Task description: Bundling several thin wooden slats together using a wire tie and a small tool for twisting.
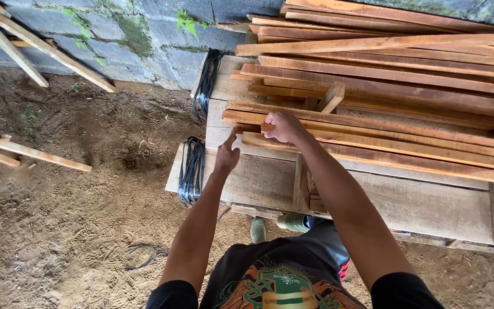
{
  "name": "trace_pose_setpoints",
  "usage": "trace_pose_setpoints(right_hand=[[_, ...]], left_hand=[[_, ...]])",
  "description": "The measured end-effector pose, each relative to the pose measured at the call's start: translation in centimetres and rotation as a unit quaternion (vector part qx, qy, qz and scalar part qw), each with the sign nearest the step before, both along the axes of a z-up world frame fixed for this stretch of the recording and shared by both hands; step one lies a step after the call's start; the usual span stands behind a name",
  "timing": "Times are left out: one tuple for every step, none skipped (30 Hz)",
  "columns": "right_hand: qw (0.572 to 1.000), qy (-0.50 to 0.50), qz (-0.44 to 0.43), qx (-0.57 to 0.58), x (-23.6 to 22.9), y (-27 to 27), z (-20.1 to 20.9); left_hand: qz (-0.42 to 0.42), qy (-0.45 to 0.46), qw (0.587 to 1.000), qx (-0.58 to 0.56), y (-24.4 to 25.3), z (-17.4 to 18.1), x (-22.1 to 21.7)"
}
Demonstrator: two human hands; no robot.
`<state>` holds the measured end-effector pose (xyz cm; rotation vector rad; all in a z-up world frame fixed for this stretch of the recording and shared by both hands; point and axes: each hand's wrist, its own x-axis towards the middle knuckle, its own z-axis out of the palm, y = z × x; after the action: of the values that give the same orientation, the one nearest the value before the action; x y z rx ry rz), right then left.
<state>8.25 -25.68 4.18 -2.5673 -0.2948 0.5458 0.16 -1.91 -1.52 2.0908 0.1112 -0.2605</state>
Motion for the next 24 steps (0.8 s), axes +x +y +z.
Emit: trace_pose_setpoints(right_hand=[[1.000,0.001,-0.001,-0.001,0.0,-0.4,-0.4],[1.000,-0.013,-0.004,0.002,0.0,-0.7,-0.8],[1.000,-0.028,-0.006,0.006,0.0,-0.9,-1.3],[1.000,-0.028,-0.006,0.005,-0.1,-1.0,-1.2],[0.999,-0.034,-0.009,0.018,-0.2,-1.0,-1.1],[0.999,-0.041,-0.013,0.031,-0.2,-0.9,-0.9],[0.999,-0.042,-0.013,0.031,-0.3,-0.7,-0.6],[0.998,-0.056,-0.017,0.039,-0.4,-0.5,-0.2],[0.996,-0.069,-0.021,0.048,-0.6,-0.3,0.0],[0.996,-0.069,-0.020,0.048,-0.4,-0.2,0.1],[0.996,-0.069,-0.017,0.053,-0.3,0.1,0.0],[0.996,-0.070,-0.013,0.059,-0.2,0.3,0.0],[0.996,-0.070,-0.013,0.060,-0.2,0.5,0.2],[0.996,-0.066,-0.013,0.066,-0.2,0.7,0.4],[0.995,-0.064,-0.016,0.071,-0.1,0.5,0.7],[0.995,-0.064,-0.018,0.069,-0.3,0.5,0.9],[0.996,-0.058,-0.019,0.070,-0.3,0.7,1.3],[0.996,-0.052,-0.020,0.071,-0.3,0.8,1.6],[0.996,-0.050,-0.020,0.071,-0.3,1.0,1.6],[0.996,-0.047,-0.021,0.075,-0.2,1.3,1.6],[0.996,-0.046,-0.021,0.078,0.1,1.5,1.7],[0.996,-0.047,-0.020,0.078,0.4,1.9,1.8],[0.996,-0.045,-0.019,0.079,0.4,2.3,1.7],[0.996,-0.043,-0.017,0.080,0.4,2.7,1.6]], left_hand=[[-0.001,0.001,1.000,-0.001,-0.2,-0.3,0.0],[-0.006,-0.001,1.000,-0.001,-0.4,-0.6,0.0],[-0.012,-0.003,1.000,-0.001,-0.5,-0.9,0.0],[-0.011,-0.003,1.000,-0.001,-0.8,-0.4,-0.2],[-0.014,-0.002,1.000,-0.003,-1.1,0.2,-0.4],[-0.018,-0.002,1.000,-0.004,-1.3,0.8,-0.6],[-0.017,-0.003,1.000,-0.004,-1.5,2.3,-0.9],[-0.021,0.001,1.000,-0.004,-1.7,3.9,-1.2],[-0.024,0.006,1.000,-0.004,-1.9,5.4,-1.6],[-0.023,0.006,1.000,-0.004,-2.2,4.9,-1.4],[-0.021,0.000,1.000,-0.008,-2.4,4.4,-1.2],[-0.019,-0.005,1.000,-0.012,-2.5,4.0,-1.1],[-0.018,-0.004,1.000,-0.012,-2.3,3.3,-1.1],[-0.017,-0.006,1.000,-0.011,-2.2,2.6,-1.0],[-0.018,-0.009,1.000,-0.011,-2.3,2.0,-0.8],[-0.021,-0.009,1.000,-0.012,-2.3,1.7,-0.7],[-0.022,-0.006,1.000,-0.011,-2.3,1.5,-0.5],[-0.024,-0.003,1.000,-0.011,-2.2,1.3,-0.3],[-0.024,-0.002,1.000,-0.011,-2.2,1.4,-0.3],[-0.022,0.002,1.000,-0.011,-2.1,1.4,-0.4],[-0.020,0.003,1.000,-0.012,-2.1,1.5,-0.1],[-0.019,0.002,1.000,-0.012,-2.1,1.8,0.0],[-0.019,0.009,0.999,-0.030,-2.1,2.0,-0.1],[-0.019,0.016,0.999,-0.048,-2.1,2.3,-0.2]])
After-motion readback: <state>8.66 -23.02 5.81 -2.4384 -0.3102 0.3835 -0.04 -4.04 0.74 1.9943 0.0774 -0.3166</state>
